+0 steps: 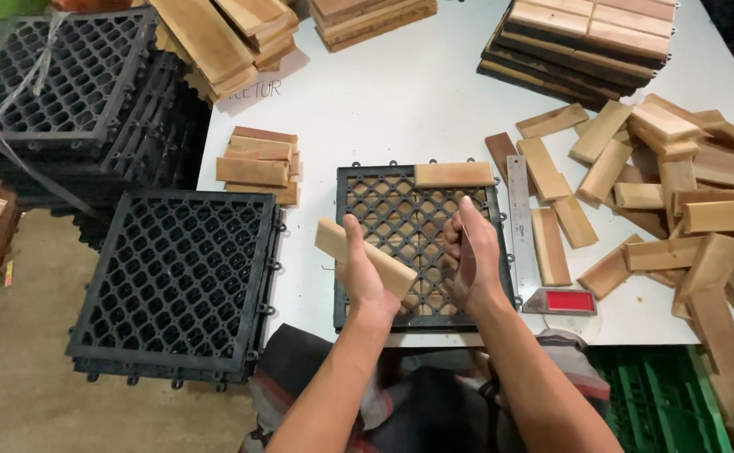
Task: The person sands small rectangular wooden blocks one at a time using a circular sanding pad. They hold each block in the left hand and rub it against the pad with the right hand, then place the finished block into a black plastic tray. The process repeats for several blocks.
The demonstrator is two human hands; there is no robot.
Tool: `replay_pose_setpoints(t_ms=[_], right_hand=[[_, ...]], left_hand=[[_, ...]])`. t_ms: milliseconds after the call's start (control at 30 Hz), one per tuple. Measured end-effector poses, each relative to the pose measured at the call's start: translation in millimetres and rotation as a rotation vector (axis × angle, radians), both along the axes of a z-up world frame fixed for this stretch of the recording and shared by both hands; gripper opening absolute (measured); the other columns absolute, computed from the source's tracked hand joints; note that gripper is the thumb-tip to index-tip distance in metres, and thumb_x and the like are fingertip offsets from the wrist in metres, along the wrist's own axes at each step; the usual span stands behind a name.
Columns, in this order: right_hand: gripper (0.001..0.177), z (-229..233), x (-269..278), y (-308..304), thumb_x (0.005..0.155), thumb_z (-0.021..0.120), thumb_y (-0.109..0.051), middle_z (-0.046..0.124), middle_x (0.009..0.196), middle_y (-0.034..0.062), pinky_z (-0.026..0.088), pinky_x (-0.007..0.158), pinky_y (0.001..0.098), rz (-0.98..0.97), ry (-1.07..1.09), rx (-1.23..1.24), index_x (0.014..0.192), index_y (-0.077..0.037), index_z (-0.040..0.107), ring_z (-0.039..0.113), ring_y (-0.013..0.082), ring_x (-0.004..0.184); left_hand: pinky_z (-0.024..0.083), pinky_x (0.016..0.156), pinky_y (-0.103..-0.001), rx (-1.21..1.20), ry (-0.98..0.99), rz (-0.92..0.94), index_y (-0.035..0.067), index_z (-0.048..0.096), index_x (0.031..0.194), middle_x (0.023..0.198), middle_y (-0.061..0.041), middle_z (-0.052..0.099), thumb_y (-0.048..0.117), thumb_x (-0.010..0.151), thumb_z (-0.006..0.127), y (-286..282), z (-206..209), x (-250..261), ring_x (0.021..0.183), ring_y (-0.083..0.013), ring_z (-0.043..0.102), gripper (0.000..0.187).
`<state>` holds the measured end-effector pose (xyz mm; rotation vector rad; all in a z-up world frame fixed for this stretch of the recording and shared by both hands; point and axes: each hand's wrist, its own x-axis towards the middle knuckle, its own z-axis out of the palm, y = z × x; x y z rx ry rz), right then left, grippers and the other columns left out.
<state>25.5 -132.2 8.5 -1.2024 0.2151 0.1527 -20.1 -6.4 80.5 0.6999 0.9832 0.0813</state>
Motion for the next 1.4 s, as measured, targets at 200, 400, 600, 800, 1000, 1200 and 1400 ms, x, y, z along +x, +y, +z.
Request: replay_pose_setpoints(t_ms=[200, 400, 600, 800, 1000, 1200, 1400], right_hand=[[0.04, 12, -18, 17, 0.105, 0.057, -0.05, 0.049, 0.077, 0.0049, 0.041, 0.056, 0.0338, 0.042, 0.033, -0.259, 0.086, -0.015, 0.056, 0.046, 0.0176, 0.06], [0.043, -26, 8, 26, 0.102, 0.057, -0.046, 0.057, 0.073, 0.0119, 0.045, 0.068, 0.0419, 0.075, 0.086, -0.783, 0.078, -0.011, 0.054, 0.06, 0.0304, 0.073], [0.05, 3, 3, 20, 0.095, 0.063, -0.062, 0.068, 0.102, 0.0126, 0.05, 0.085, 0.0552, 0.274, 0.084, -0.983, 0.106, -0.013, 0.065, 0.066, 0.0423, 0.107], [0.04, -4, -13, 5, 0.107, 0.052, -0.03, 0.077, 0.089, 0.0094, 0.059, 0.081, 0.0356, 0.417, -0.152, -0.283, 0.107, 0.0, 0.079, 0.07, 0.0166, 0.088], [0.01, -38, 0, 3, 0.089, 0.078, -0.007, 0.074, 0.066, 0.0154, 0.061, 0.068, 0.0349, 0.351, -0.149, -0.107, 0.09, 0.002, 0.078, 0.072, 0.0189, 0.067], [0.011, -31, -1, -7, 0.088, 0.078, -0.008, 0.076, 0.073, 0.0184, 0.061, 0.067, 0.0343, 0.47, -0.103, 0.068, 0.089, 0.003, 0.08, 0.074, 0.0234, 0.07], [0.022, -23, -1, -6, 0.079, 0.086, -0.007, 0.072, 0.066, 0.0176, 0.06, 0.06, 0.0332, 0.455, -0.21, -0.063, 0.091, 0.009, 0.076, 0.072, 0.0204, 0.062]], left_hand=[[0.047, 0.099, -0.04, 0.149, -0.001, -0.037, -0.003, 0.041, 0.139, 0.115, -0.012, 0.055, 0.07, 0.079, 0.068, -5, 1, -7, 0.108, -0.0221, 0.058, 0.098], [0.053, 0.091, -0.044, 0.458, -0.257, 0.068, -0.005, 0.06, 0.118, 0.106, -0.019, 0.069, 0.053, 0.071, 0.086, -13, -79, 7, 0.101, -0.0266, 0.068, 0.079], [0.052, 0.082, -0.041, 0.188, -0.011, 0.033, -0.001, 0.049, 0.128, 0.104, -0.012, 0.059, 0.072, 0.079, 0.068, 7, -22, 6, 0.095, -0.022, 0.061, 0.09], [0.057, 0.081, -0.043, 0.041, -0.013, 0.062, -0.003, 0.047, 0.135, 0.11, -0.019, 0.061, 0.077, 0.09, 0.046, 21, -28, 13, 0.096, -0.0296, 0.066, 0.092], [0.059, 0.08, -0.043, 0.022, -0.111, 0.101, -0.003, 0.047, 0.139, 0.11, -0.02, 0.06, 0.075, 0.092, 0.047, 21, -41, 19, 0.093, -0.0309, 0.066, 0.091], [0.06, 0.068, -0.035, 0.071, -0.183, 0.071, 0.001, 0.054, 0.119, 0.09, -0.012, 0.061, 0.074, 0.093, 0.047, 18, -35, 16, 0.078, -0.0241, 0.067, 0.078], [0.06, 0.064, -0.034, 0.177, -0.241, 0.081, 0.002, 0.053, 0.111, 0.084, -0.01, 0.059, 0.072, 0.094, 0.047, 16, -39, 19, 0.072, -0.0211, 0.066, 0.072]])
